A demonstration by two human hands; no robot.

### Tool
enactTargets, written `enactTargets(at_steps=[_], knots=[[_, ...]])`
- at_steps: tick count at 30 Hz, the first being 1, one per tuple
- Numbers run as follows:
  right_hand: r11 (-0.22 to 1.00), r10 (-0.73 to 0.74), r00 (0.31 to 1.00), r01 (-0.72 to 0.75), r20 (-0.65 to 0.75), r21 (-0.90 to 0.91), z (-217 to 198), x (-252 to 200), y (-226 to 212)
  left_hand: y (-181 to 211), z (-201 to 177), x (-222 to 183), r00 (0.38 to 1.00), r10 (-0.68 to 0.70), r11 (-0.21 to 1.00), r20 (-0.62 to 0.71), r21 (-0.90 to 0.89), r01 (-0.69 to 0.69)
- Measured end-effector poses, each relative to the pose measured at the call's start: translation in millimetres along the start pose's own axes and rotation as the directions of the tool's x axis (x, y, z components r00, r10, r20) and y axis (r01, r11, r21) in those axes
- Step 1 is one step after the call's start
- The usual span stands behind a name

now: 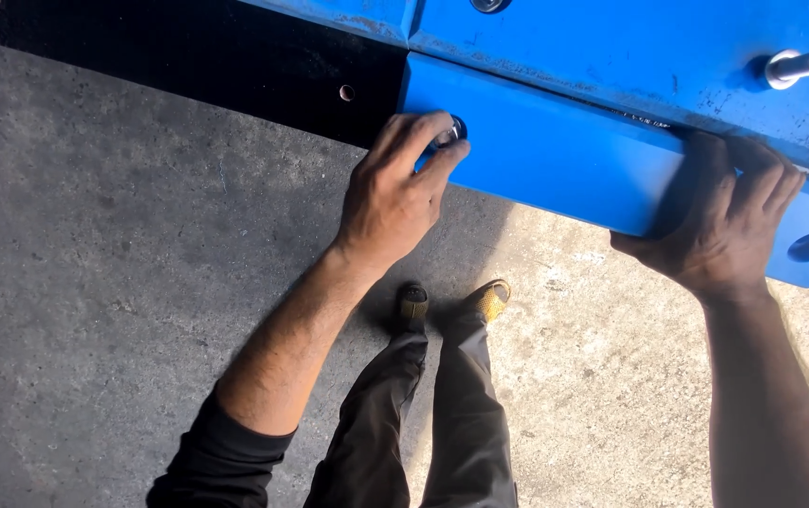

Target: Assembling blue plastic or rubber industrial panels onto a frame using bolts.

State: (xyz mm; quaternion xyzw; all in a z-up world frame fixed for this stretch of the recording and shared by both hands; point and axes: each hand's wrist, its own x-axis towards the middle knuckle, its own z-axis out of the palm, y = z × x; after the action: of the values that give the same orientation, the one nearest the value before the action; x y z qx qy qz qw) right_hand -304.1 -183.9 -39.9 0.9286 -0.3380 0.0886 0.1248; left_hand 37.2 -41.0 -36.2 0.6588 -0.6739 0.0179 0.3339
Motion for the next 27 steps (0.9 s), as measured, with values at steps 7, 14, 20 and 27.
enactTargets(at_steps=[7,14,20,27], knots=[[0.992,-0.028,0.997,0.037,-0.072,0.118,-13.1,13.2,-7.8,0.7,3.9,1.3,0.987,-0.147,0.989,0.063,-0.003,0.147],[0.998,-0.014,0.999,0.016,-0.046,0.059,-5.7,6.2,-4.6,-4.1,-2.9,2.1,0.997,0.071,0.995,0.032,-0.075,-0.068],[0.998,-0.014,0.999,0.016,-0.031,0.060,-7.5,5.6,-5.8,-4.9,0.7,-6.4,0.998,0.056,0.998,0.041,0.039,-0.058],[0.995,-0.001,1.000,0.002,-0.013,0.096,-5.7,3.6,-6.2,-9.2,-1.6,-4.0,0.999,-0.034,0.994,0.028,-0.103,0.037]])
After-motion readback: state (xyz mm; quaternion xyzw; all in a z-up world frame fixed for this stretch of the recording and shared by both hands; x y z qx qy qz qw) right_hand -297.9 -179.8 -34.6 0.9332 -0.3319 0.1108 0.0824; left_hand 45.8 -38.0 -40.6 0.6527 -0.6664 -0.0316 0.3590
